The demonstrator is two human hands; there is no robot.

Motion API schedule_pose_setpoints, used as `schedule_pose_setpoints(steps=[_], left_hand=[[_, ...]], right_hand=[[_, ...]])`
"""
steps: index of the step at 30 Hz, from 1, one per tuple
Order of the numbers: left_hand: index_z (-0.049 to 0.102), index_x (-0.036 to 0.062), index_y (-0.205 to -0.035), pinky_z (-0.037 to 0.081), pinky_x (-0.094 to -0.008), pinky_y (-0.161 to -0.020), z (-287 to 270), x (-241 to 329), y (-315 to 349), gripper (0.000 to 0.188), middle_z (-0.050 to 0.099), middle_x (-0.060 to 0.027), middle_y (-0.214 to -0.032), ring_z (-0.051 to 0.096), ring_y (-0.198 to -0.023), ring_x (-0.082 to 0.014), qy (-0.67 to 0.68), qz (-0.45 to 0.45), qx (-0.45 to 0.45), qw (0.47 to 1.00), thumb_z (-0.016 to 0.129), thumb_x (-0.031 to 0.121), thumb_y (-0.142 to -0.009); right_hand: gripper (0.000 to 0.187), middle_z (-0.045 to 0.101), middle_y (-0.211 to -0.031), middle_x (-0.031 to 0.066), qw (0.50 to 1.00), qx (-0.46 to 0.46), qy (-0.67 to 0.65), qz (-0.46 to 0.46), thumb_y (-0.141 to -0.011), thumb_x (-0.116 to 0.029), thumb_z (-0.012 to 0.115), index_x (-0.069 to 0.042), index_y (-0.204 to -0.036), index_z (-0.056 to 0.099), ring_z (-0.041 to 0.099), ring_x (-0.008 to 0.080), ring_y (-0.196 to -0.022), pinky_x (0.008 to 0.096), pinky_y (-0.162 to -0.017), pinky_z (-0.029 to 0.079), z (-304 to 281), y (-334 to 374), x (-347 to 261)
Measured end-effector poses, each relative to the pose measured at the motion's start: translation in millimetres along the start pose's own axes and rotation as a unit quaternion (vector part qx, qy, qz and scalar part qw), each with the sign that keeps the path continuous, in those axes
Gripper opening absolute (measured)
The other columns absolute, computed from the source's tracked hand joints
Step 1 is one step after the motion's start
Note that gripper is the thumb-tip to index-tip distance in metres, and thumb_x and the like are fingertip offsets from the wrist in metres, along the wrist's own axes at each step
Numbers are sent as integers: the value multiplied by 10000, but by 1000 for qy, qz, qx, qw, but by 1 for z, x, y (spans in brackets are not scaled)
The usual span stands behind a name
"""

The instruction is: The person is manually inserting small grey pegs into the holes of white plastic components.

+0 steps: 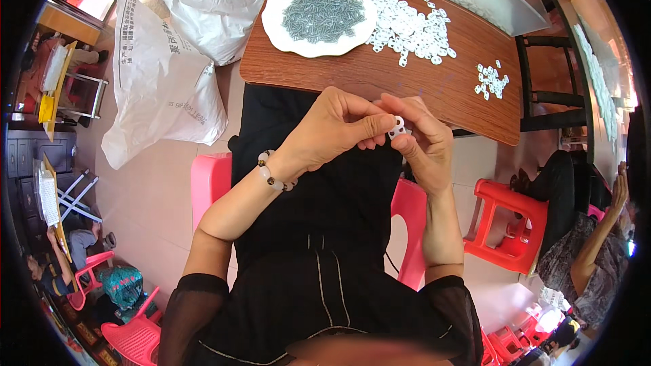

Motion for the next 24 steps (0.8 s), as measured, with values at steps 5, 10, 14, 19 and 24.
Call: schedule_pose_setpoints(steps=[5,10,14,19,24], left_hand=[[712,2,-795,434,-184,-515,0,1,2,204,625,-14,-646,548,-570,-54,15,8,6,1000,693,192,-865],[709,4,-793,434,-183,-518,3,2,3,200,626,-14,-653,543,-571,-51,16,2,1,1000,691,189,-866],[713,8,-803,432,-179,-521,4,-5,6,196,634,-16,-685,542,-579,-51,39,2,3,999,688,190,-869],[710,-2,-884,441,-186,-562,11,-8,13,211,640,-21,-732,544,-617,-53,102,-17,8,995,659,203,-893],[714,2,-891,416,-182,-563,17,-21,18,215,622,-9,-717,500,-600,-48,230,-50,24,972,657,210,-897]], right_hand=[[429,642,-1109,120,999,-5,-27,-16,-885,-303,641,19,-1168,619,540,183,-1003,294,-861,439,10,1,-1],[416,648,-1103,140,999,16,-26,-43,-884,-322,640,17,-1126,644,547,182,-975,293,-842,445,11,3,0],[393,661,-1076,144,998,37,7,-46,-877,-330,643,12,-1069,672,565,184,-926,292,-801,463,13,4,-3],[396,683,-998,140,995,56,31,-71,-875,-349,634,18,-1017,680,580,192,-873,288,-767,472,13,6,-2],[403,694,-943,133,991,78,45,-95,-877,-363,624,26,-959,685,587,197,-830,288,-731,476,15,5,-3]])
Point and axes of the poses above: each hand's wrist, its own y-axis away from the middle knuckle, its own z-axis out of the palm, x = y × z, the point moved 4 cm from there along -y, towards the middle knuckle
